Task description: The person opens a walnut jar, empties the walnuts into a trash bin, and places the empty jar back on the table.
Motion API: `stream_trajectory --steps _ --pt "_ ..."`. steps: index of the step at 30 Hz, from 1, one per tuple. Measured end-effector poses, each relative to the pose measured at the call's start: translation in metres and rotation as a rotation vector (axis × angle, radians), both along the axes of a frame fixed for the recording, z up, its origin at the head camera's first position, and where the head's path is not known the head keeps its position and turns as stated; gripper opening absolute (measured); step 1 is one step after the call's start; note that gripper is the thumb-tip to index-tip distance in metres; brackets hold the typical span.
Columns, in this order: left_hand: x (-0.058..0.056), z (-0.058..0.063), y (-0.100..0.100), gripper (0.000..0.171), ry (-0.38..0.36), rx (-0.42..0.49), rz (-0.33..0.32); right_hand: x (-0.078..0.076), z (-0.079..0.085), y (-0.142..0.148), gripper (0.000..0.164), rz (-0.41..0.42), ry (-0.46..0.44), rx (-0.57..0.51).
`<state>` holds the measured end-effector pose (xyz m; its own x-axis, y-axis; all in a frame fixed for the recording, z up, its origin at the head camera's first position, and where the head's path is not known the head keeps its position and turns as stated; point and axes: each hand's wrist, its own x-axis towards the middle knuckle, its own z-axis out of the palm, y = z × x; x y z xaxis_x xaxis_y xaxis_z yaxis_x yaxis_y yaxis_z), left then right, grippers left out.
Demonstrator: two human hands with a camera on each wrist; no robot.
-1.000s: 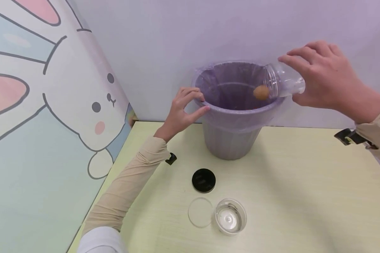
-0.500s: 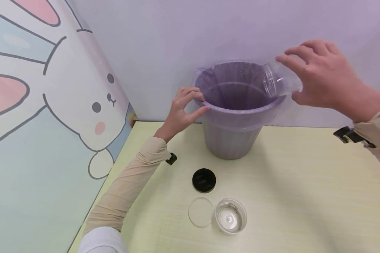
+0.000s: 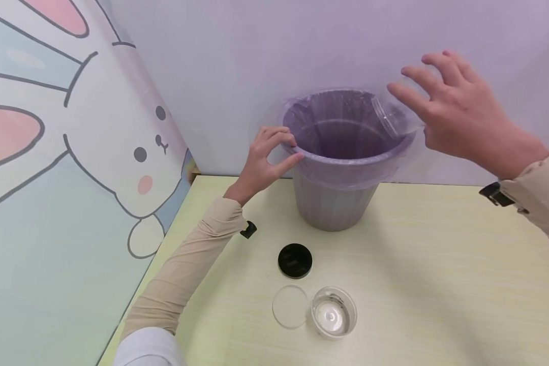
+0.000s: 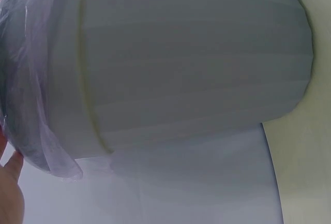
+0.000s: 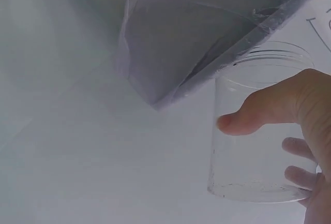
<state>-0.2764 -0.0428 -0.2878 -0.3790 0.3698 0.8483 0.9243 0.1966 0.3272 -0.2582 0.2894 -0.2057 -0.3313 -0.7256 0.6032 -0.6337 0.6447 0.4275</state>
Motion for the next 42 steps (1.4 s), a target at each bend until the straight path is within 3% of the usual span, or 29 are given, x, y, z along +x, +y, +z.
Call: stream_trajectory --steps 16,22,26,36,42 --pt "-0.004 -0.002 0.000 0.021 0.001 0.010 -0.001 -0.001 0.000 -0.003 0.060 -0.011 0.028 -0.020" --pt "-0.005 -0.002 0.001 0.020 0.008 0.011 -0.011 0.000 0.000 0.000 0.057 -0.005 0.000 0.064" --pt "-0.006 -0.003 0.002 0.020 -0.001 0.006 -0.016 -0.002 -0.003 0.000 0.058 0.008 0.005 0.041" --pt "-0.007 -0.002 0.005 0.020 -0.013 0.008 -0.012 -0.009 0.002 0.003 0.082 -0.041 0.030 -0.089" --pt "-0.007 0.001 0.004 0.018 -0.059 -0.006 0.005 -0.009 0.006 0.001 0.076 -0.066 0.027 0.006"
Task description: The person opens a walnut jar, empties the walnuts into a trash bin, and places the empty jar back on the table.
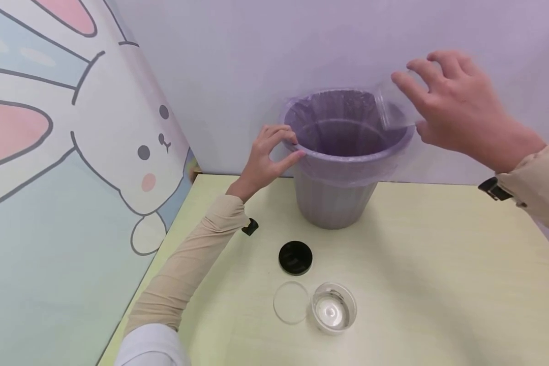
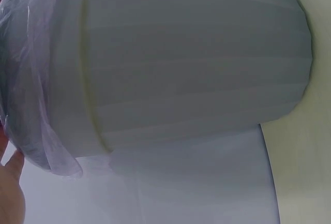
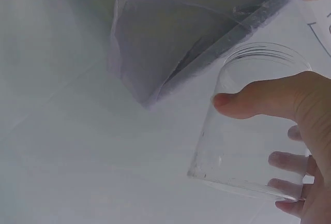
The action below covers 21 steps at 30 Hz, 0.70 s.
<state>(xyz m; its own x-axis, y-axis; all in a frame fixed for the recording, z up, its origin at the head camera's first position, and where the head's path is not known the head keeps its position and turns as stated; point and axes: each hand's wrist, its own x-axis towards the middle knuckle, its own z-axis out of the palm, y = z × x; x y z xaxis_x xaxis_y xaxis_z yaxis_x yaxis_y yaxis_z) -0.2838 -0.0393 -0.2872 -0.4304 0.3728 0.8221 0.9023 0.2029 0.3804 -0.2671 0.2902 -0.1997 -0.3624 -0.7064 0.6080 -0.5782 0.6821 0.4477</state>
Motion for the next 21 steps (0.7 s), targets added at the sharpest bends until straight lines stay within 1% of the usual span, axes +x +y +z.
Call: stream_trajectory --steps 5,8,13,15,18,21 --pt "-0.001 0.000 -0.001 0.018 -0.023 0.000 0.008 -0.004 -0.002 -0.007 0.062 0.029 0.004 0.074" --pt "-0.003 -0.001 -0.002 0.018 -0.022 0.002 0.009 -0.005 -0.003 -0.011 0.060 0.038 0.000 0.118" --pt "-0.004 -0.003 -0.002 0.018 -0.026 0.000 0.006 -0.003 -0.005 -0.016 0.071 0.015 -0.029 0.205" --pt "-0.004 -0.003 -0.003 0.018 -0.031 -0.002 0.004 -0.001 -0.005 -0.017 0.075 0.014 -0.044 0.220" --pt "-0.004 -0.002 -0.003 0.018 -0.037 -0.005 0.004 0.000 -0.005 -0.017 0.073 0.033 -0.060 0.178" --pt "-0.004 -0.002 -0.003 0.018 -0.034 -0.004 0.006 0.002 -0.005 -0.015 0.071 0.060 -0.063 0.057"
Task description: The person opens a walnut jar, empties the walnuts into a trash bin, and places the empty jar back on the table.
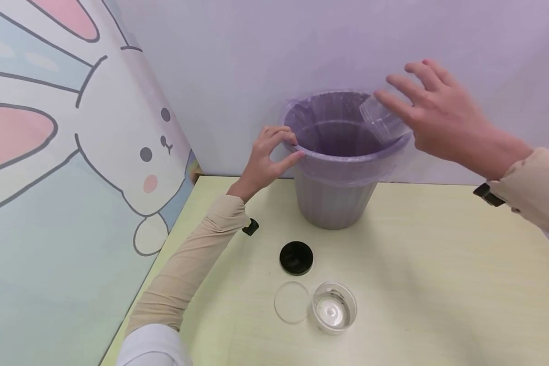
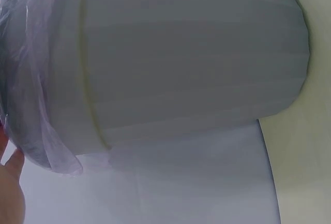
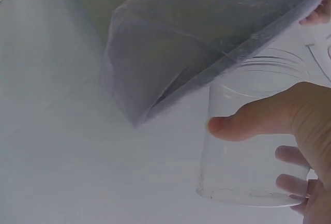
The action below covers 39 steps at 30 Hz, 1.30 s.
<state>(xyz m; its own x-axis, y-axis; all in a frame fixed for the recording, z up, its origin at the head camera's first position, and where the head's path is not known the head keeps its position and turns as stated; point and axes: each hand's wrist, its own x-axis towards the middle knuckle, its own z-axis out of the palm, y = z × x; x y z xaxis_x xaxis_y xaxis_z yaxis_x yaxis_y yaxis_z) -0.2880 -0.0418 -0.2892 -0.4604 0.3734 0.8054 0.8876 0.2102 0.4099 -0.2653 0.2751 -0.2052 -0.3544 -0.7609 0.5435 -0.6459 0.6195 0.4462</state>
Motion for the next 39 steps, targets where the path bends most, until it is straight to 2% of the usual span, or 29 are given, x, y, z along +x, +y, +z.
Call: stream_trajectory --steps 6,13,17,22,27,35,39 --pt "-0.001 0.000 0.000 0.017 0.012 -0.009 0.002 0.012 -0.002 0.009 0.088 -0.047 -0.048 -0.287" --pt "-0.006 0.002 0.000 0.018 -0.009 -0.040 0.024 0.034 -0.007 0.012 0.099 -0.149 -0.320 -0.599" --pt "-0.007 0.004 -0.001 0.018 -0.026 -0.054 0.024 0.041 -0.015 0.013 0.101 -0.120 -0.379 -0.737" --pt "-0.009 0.005 -0.002 0.017 -0.034 -0.051 0.025 0.048 -0.026 0.011 0.101 -0.082 -0.413 -0.807" --pt "-0.010 0.005 -0.003 0.017 -0.034 -0.053 0.020 0.060 -0.036 0.009 0.102 -0.096 -0.519 -0.864" --pt "-0.012 0.003 -0.007 0.018 -0.013 -0.056 0.013 0.079 -0.057 0.000 0.099 -0.070 -0.694 -0.933" --pt "-0.028 -0.010 -0.009 0.020 0.002 -0.061 0.020 0.086 -0.068 -0.007 0.096 -0.014 -0.772 -0.966"
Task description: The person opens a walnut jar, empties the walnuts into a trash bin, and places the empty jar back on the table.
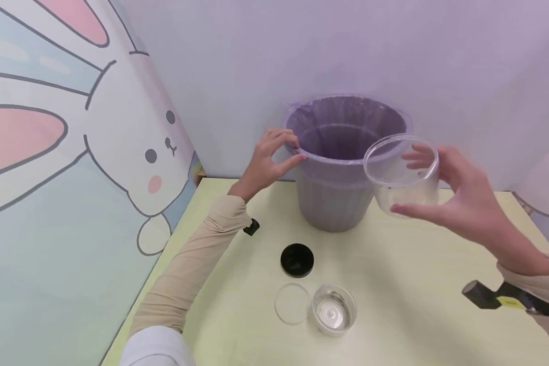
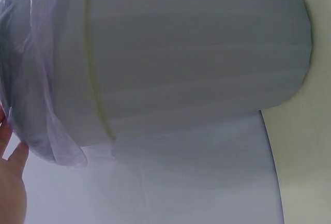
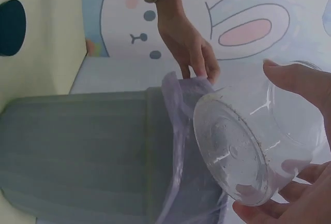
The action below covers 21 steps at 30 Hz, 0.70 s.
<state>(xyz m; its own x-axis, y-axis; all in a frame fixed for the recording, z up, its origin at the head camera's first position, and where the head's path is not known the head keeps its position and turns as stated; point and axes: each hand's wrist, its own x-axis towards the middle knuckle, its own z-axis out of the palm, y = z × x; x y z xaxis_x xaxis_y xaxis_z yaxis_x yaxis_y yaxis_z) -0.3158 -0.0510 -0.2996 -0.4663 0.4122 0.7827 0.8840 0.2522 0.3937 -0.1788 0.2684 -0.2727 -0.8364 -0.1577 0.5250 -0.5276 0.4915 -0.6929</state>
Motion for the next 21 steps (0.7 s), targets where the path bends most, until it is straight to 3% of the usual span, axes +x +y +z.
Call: stream_trajectory --steps 3,5,11,21 --pt "-0.013 -0.011 -0.002 0.020 0.018 -0.013 0.003 0.004 -0.007 -0.004 0.094 0.053 -0.020 -0.023" --pt "-0.016 -0.013 -0.003 0.019 0.048 -0.023 -0.001 0.006 -0.011 -0.007 0.093 0.081 -0.029 -0.030" --pt "-0.016 -0.013 -0.003 0.016 0.127 -0.077 0.017 0.013 -0.025 -0.011 0.093 0.096 -0.077 -0.020" --pt "-0.016 -0.013 -0.002 0.016 0.161 -0.100 0.043 0.010 -0.059 -0.015 0.090 0.125 -0.140 -0.054"
